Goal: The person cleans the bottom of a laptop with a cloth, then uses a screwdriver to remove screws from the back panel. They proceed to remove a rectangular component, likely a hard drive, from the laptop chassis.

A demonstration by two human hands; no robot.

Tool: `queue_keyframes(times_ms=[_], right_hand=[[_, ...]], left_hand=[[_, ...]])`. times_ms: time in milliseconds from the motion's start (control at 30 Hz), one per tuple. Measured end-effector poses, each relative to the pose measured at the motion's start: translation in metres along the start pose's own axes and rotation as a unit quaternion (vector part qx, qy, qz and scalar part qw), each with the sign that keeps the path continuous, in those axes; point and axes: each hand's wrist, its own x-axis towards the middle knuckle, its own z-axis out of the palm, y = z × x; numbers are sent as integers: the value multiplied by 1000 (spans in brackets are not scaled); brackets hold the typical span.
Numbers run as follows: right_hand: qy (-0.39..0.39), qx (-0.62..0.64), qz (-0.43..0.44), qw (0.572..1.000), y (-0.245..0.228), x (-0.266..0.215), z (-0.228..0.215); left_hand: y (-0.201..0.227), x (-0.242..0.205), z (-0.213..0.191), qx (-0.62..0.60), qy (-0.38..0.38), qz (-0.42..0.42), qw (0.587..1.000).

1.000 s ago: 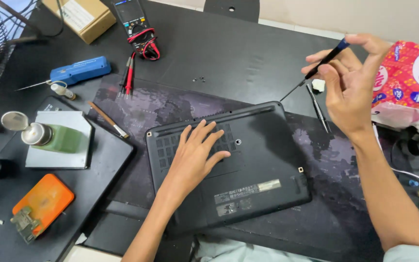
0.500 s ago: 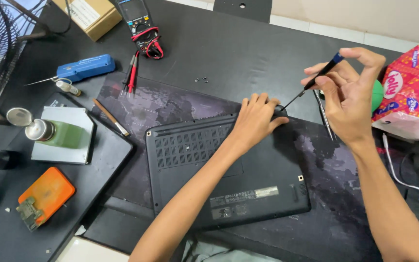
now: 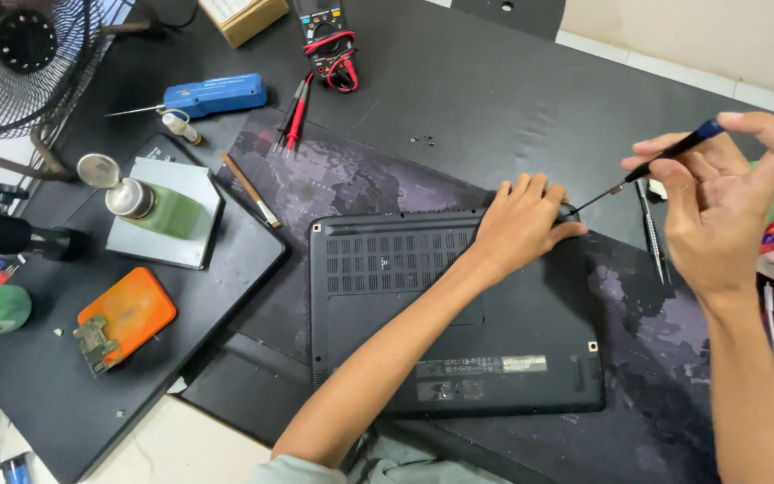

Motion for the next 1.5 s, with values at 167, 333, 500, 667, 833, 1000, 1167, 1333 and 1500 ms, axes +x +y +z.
queue_keyframes(times_ms=[167, 333, 500, 667, 833, 1000, 1167, 1333, 1500], right_hand=[[5, -9, 14, 1000, 1, -3, 4], [55, -141, -38, 988, 0, 0, 5], [23, -46, 17, 999, 9, -7, -1], [15, 21, 24, 999, 4, -3, 0], [47, 46, 42, 997, 22, -12, 4], [31, 6, 42, 999, -3, 6, 7], [50, 43, 52, 996, 9, 2, -2], [77, 46, 45, 995, 21, -4, 1], [82, -12, 19, 996, 20, -1, 7]], left_hand=[[0, 0, 0, 3, -3, 9, 1000], [1, 0, 1, 13, 3, 13, 1000], [1, -2, -2, 2, -8, 11, 1000], [-3, -2, -1, -34, -2, 32, 999], [-2, -1, -4, -17, -14, 26, 999], [0, -5, -6, -9, -1, 21, 1000], [3, -8, -13, -4, 0, 40, 999], [-11, -9, -36, -64, -47, 53, 995], [-60, -7, -103, -78, -16, -18, 997]])
